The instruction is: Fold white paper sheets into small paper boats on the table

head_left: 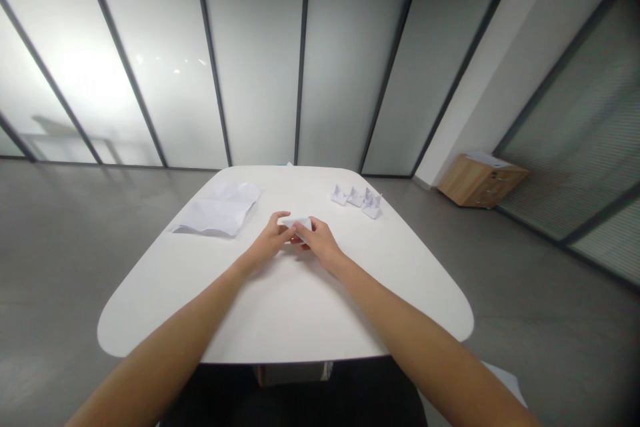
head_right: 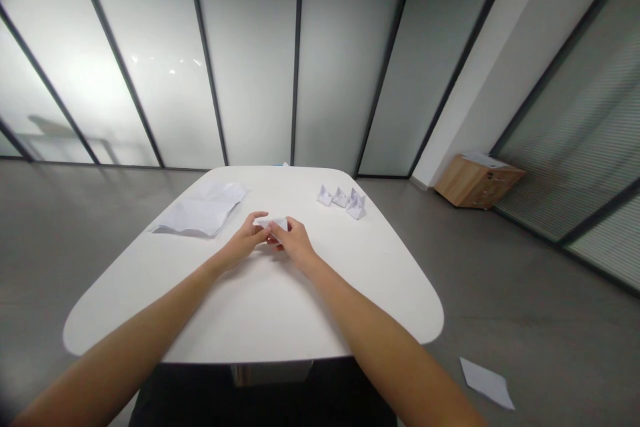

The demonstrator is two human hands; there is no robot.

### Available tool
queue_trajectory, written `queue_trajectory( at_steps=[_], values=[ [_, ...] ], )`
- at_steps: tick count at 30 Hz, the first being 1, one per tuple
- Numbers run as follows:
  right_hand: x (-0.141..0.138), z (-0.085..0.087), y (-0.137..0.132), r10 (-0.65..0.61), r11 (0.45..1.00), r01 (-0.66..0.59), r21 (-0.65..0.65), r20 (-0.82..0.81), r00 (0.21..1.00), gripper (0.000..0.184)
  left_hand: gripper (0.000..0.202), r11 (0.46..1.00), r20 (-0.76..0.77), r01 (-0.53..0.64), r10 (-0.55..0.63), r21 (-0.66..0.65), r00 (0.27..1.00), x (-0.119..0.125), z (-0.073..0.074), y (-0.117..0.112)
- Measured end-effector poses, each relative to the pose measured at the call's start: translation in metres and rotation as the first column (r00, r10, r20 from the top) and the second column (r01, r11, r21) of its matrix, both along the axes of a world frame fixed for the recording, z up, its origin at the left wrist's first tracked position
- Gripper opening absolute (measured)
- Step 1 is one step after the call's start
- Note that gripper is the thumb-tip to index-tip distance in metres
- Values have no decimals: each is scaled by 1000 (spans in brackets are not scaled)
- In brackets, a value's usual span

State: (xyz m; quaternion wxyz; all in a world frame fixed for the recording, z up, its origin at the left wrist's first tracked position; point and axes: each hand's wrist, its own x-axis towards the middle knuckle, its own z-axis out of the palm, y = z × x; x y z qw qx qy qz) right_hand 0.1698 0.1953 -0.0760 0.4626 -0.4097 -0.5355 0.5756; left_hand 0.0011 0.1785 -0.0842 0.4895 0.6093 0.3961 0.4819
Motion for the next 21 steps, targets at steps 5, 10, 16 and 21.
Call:
queue_trajectory(
  at_steps=[5, 10, 16, 21],
  values=[
    [2, 6, 0, 162, 983, -174, -58, -179, 970, 50, 60, 999, 159, -50, 50, -2, 986, -5, -5, 11],
    [5, 9, -2, 198, 978, -207, -24, -211, 957, 32, 62, 995, 161, -85, 93, -56, 983, -5, 4, 5],
    [2, 7, -1, 92, 995, -85, 50, -185, 978, 43, 48, 995, 215, -63, 77, -74, 973, 1, 10, -1],
    [4, -3, 10, -103, 973, 99, 208, 10, 995, 49, 58, 998, 203, -46, 53, -40, 978, 2, 10, -1]
  ],
)
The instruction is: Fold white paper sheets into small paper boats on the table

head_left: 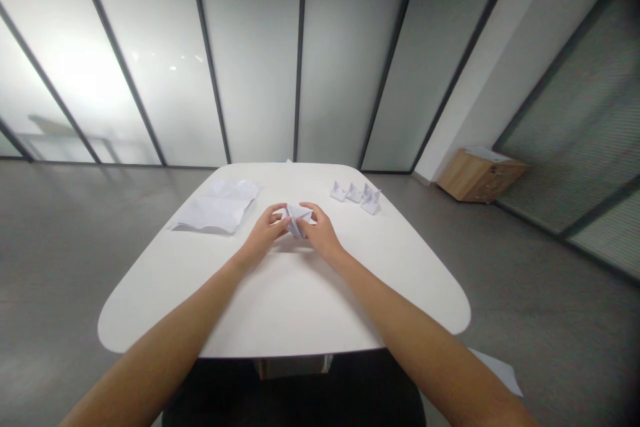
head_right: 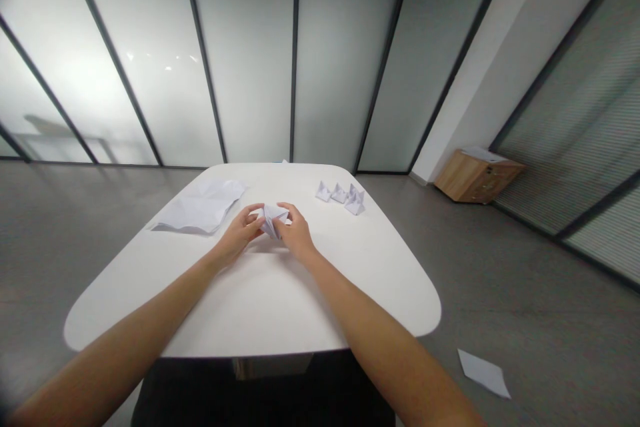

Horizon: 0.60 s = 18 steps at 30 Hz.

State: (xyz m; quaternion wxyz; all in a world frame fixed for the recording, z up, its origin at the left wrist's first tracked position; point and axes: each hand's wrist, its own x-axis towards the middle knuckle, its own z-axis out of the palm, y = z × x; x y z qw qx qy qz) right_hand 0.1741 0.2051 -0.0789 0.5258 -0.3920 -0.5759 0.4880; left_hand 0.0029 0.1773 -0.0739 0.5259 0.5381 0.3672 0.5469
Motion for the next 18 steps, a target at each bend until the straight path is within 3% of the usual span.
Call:
queue_trajectory(
  at_steps=[5, 10, 15, 18],
  values=[
    [2, -2, 6, -78, 994, 71, 85, 81, 994, 32, 63, 1000, -9, 3, -2, 26, 1000, -2, -1, 1],
    [-1, 2, 3, 37, 995, -45, -93, -84, 996, 36, 69, 997, -135, 10, 1, 81, 991, -6, -6, 5],
    [-3, 2, 1, 181, 956, -218, -198, -189, 965, 33, 45, 947, -363, -121, 230, 298, 903, -12, -13, 14],
    [-4, 4, -3, 244, 937, -265, -227, -118, 963, 30, 30, 936, -361, -115, 239, 332, 901, -15, -14, 17]
  ],
)
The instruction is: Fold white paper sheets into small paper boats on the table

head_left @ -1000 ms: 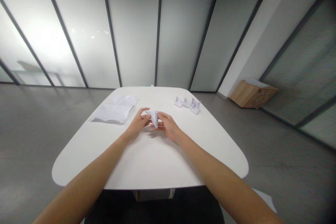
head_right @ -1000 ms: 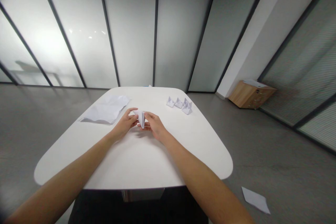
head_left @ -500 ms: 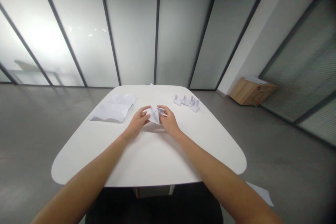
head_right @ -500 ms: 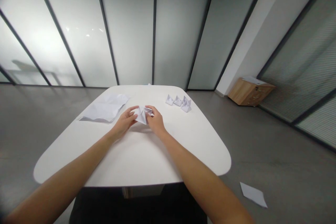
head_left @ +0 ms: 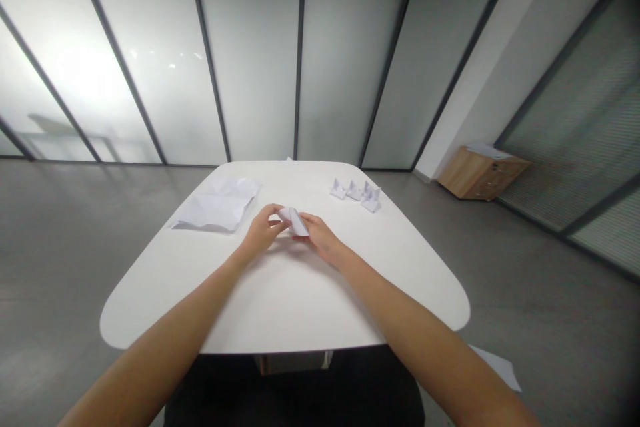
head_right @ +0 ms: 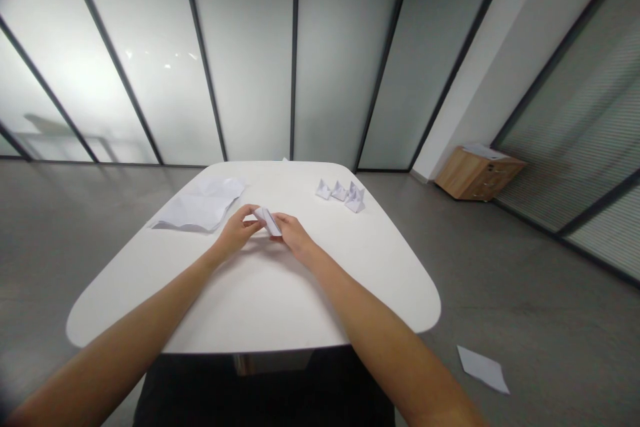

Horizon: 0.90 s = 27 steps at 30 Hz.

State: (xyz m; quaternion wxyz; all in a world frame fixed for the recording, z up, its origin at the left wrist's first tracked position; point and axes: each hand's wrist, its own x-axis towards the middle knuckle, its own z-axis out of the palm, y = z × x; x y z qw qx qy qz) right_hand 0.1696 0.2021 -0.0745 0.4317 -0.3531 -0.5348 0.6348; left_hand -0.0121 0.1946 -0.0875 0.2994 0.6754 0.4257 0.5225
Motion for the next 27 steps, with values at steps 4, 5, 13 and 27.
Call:
queue_trajectory(
  at_steps=[4, 5, 13, 27],
  values=[
    [0, 3, -5, 22, 1000, -23, 22, 56, 998, 28, 29, 999, 41, 26, -25, -38, 999, 0, 1, 0],
    [0, 3, -5, 25, 1000, -26, 10, 61, 998, 28, 33, 999, 52, 12, -10, -39, 999, 1, 1, 0],
    [6, 4, -6, 142, 989, -145, -26, -96, 985, 26, 39, 980, -5, -188, 188, 61, 982, -2, 3, 0],
    [7, 9, -5, 80, 987, -111, -117, -241, 967, 40, 62, 998, -111, 51, -55, -40, 992, -2, 2, -3]
  ],
)
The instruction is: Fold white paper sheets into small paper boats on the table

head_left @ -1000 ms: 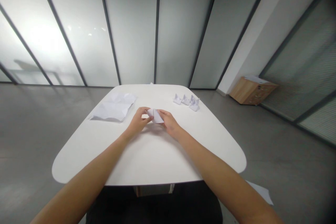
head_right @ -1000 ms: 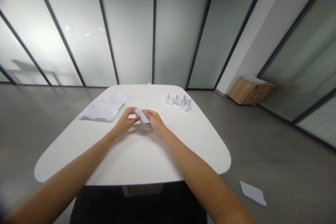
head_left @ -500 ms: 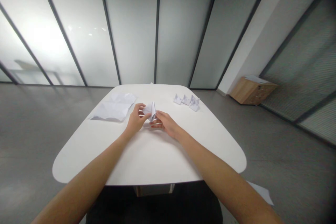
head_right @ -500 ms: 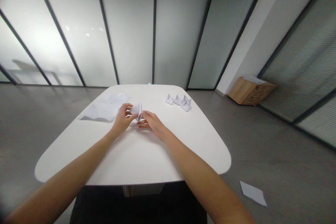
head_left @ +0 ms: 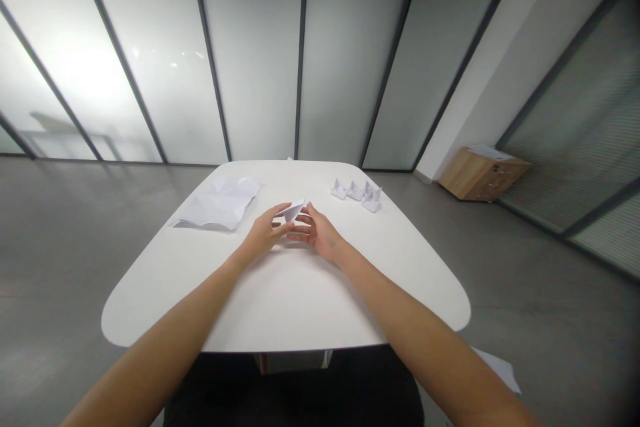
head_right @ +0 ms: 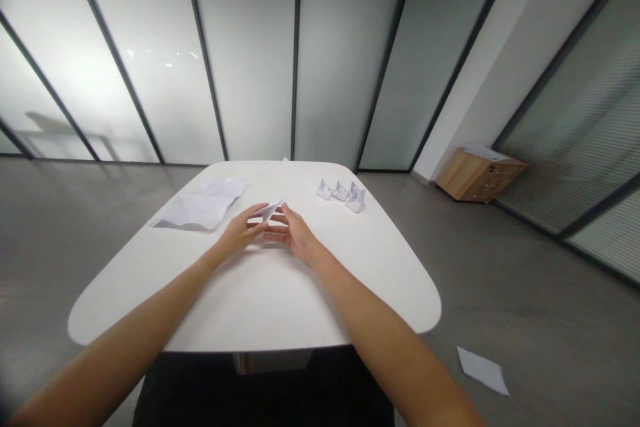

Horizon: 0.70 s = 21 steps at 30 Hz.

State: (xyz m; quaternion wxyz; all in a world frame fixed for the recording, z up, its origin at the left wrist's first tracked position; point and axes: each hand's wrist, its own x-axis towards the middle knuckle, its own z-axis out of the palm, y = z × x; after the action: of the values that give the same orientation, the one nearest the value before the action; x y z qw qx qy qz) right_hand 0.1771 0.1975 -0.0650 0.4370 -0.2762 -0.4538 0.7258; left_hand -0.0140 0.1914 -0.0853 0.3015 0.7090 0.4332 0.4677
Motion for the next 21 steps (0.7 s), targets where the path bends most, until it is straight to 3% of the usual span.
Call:
queue_trajectory(
  at_steps=[3, 6, 11, 16, 21],
  values=[
    [0, -2, 1, -19, 998, 18, -64, -7, 1000, 44, 70, 1000, -26, 12, -12, 14, 1000, 0, 0, -1],
    [0, -4, 2, -34, 996, 33, -81, -4, 999, 43, 61, 998, -58, 28, -25, 51, 998, -1, -2, 0],
    [-1, -5, 0, 28, 999, -27, -23, 46, 999, 43, 52, 977, -216, -71, 114, 199, 970, -4, 2, -3],
    [-3, -3, -4, 68, 998, -68, -10, 67, 995, 47, 56, 909, -414, -88, 269, 407, 869, -5, 12, -14],
    [-7, -1, -6, 79, 996, -75, -50, 67, 995, 56, 64, 856, -526, -98, 398, 507, 751, -2, 11, -20]
  ],
)
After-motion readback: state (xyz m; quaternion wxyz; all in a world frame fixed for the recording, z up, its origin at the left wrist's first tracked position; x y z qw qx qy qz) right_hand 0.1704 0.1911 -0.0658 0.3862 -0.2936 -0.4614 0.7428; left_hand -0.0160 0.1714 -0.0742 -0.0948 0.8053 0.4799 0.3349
